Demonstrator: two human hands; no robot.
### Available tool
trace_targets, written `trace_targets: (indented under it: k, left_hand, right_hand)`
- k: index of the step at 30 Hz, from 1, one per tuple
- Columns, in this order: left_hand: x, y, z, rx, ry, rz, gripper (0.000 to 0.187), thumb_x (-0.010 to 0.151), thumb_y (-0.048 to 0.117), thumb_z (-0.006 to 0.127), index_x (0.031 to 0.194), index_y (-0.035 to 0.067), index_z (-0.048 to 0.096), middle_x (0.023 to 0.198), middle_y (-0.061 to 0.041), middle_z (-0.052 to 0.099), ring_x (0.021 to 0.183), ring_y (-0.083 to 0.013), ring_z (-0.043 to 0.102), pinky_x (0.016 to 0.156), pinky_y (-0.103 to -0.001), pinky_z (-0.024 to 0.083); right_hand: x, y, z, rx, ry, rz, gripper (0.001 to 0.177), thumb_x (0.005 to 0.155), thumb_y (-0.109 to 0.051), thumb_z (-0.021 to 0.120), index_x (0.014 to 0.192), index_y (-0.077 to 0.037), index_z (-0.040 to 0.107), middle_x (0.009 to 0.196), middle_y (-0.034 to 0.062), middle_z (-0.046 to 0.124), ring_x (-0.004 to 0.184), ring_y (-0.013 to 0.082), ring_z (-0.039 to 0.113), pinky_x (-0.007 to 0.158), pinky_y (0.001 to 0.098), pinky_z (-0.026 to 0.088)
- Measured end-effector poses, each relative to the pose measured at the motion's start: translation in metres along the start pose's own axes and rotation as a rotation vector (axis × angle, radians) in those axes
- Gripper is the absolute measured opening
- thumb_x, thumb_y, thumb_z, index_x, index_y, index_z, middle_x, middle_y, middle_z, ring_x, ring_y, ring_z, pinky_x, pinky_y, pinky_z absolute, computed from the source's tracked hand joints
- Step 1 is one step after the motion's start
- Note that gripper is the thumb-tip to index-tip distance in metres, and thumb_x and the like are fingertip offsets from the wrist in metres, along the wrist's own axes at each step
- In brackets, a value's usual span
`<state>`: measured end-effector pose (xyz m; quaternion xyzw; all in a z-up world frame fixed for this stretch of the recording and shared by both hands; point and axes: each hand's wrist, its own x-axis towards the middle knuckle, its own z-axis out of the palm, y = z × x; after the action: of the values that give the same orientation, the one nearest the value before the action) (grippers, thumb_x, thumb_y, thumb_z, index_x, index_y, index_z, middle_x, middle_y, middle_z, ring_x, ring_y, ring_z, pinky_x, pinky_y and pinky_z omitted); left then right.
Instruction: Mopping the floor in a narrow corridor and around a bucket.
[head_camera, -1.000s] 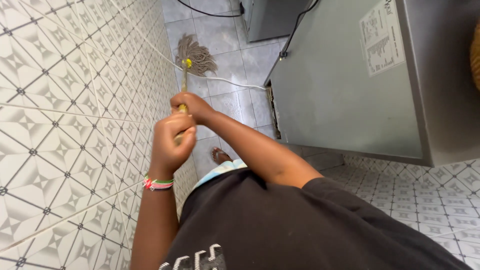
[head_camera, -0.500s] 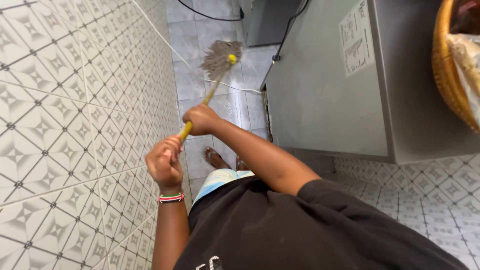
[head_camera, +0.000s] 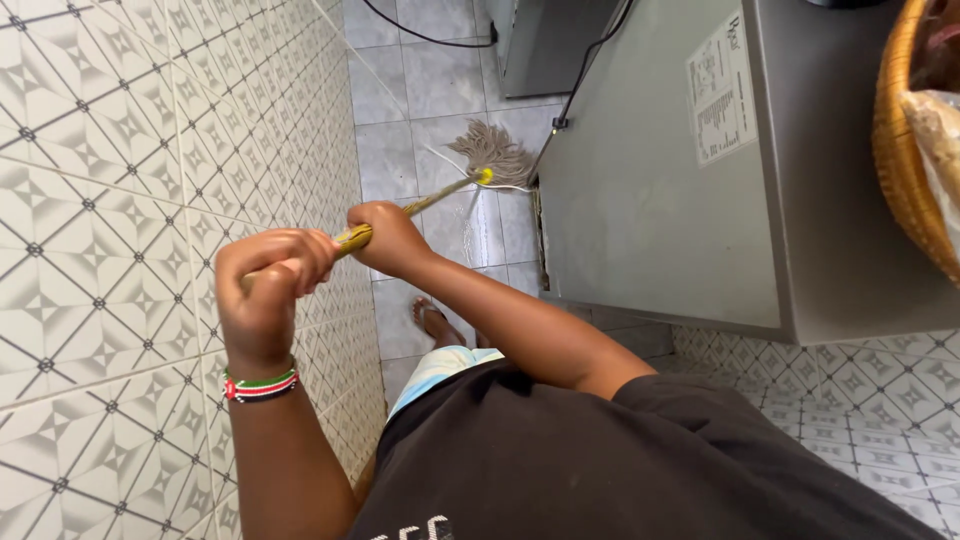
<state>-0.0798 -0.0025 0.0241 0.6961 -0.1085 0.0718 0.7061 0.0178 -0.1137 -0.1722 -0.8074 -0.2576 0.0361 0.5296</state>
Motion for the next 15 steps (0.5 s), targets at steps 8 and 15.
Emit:
trace_targets:
  k: [8, 15]
  left_hand:
    - [0.033, -0.052, 0.06, 0.456, -0.477, 0.174, 0.013, 0.067, 0.012, 0.058, 0.067, -0.001, 0.055, 0.068, -0.017, 0.056, 0.068, -0.035, 0.055, 0.069, -0.045, 0.048]
    - [0.032, -0.157, 0.061, 0.574, -0.654, 0.238, 0.017, 0.062, 0.013, 0.063, 0.056, 0.003, 0.051, 0.064, -0.017, 0.054, 0.07, -0.0374, 0.055, 0.072, -0.049, 0.048]
  right_hand:
    - [-0.02, 0.065, -0.017, 0.135, 0.43, -0.013, 0.026, 0.091, -0.01, 0.069, 0.075, -0.003, 0.05, 0.073, 0.0123, 0.051, 0.074, 0.0288, 0.051, 0.071, 0.0409, 0.044]
    - [-0.007, 0.157, -0.008, -0.096, 0.355, -0.226, 0.022, 0.079, 0.002, 0.082, 0.091, -0.005, 0.065, 0.096, 0.0063, 0.068, 0.115, 0.0297, 0.064, 0.107, 0.043, 0.046]
